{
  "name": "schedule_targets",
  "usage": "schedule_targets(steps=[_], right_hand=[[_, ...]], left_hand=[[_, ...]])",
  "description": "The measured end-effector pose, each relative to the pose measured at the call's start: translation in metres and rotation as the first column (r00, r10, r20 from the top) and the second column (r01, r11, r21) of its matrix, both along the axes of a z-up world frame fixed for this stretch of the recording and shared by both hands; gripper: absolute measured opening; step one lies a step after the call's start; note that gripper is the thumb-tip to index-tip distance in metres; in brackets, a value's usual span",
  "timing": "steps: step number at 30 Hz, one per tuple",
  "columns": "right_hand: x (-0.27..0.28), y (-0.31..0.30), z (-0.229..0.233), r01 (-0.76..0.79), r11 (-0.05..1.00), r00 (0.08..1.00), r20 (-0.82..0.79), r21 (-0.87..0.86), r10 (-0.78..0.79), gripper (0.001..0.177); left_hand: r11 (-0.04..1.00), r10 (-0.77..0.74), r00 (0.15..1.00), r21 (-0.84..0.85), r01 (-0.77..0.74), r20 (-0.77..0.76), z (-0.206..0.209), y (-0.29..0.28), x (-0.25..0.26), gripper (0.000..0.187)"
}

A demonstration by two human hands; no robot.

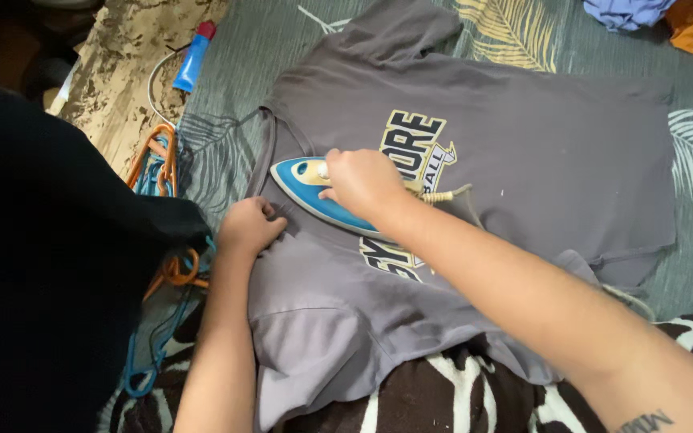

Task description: The person irons a gray t-shirt on a bed, smoothing the fabric and using an iron to remove wrinkles. They flip the shirt to iron the other side and continue smoothing the surface.

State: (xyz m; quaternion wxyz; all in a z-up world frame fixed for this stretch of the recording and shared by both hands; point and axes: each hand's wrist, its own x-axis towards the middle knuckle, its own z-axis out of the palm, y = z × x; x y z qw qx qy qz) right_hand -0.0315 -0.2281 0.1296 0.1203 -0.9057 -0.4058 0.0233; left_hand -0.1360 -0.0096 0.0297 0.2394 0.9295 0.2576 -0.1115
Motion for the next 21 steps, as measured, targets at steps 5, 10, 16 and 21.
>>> schedule_targets(steps=[5, 10, 16, 21], right_hand=[[0.009, -0.034, -0.001, 0.009, 1.000, 1.000, -0.009, -0.028, -0.009, 0.052], [0.005, -0.109, 0.011, 0.083, 0.989, 0.995, -0.039, -0.122, -0.088, 0.052], [-0.009, -0.165, 0.023, 0.196, 0.919, 0.974, -0.038, -0.343, -0.223, 0.056], [-0.005, -0.160, 0.016, 0.176, 0.954, 0.984, 0.010, -0.243, -0.179, 0.057]], left_hand=[[0.999, 0.004, 1.000, 0.036, -0.004, -0.006, 0.011, -0.007, 0.001, 0.037], [1.000, 0.019, 0.998, -0.007, -0.020, -0.053, 0.015, -0.008, 0.002, 0.039], [0.987, -0.145, 0.989, 0.068, 0.147, -0.035, 0.000, 0.002, 0.009, 0.038], [0.937, -0.305, 0.921, 0.097, 0.336, -0.242, 0.014, 0.010, 0.057, 0.039]])
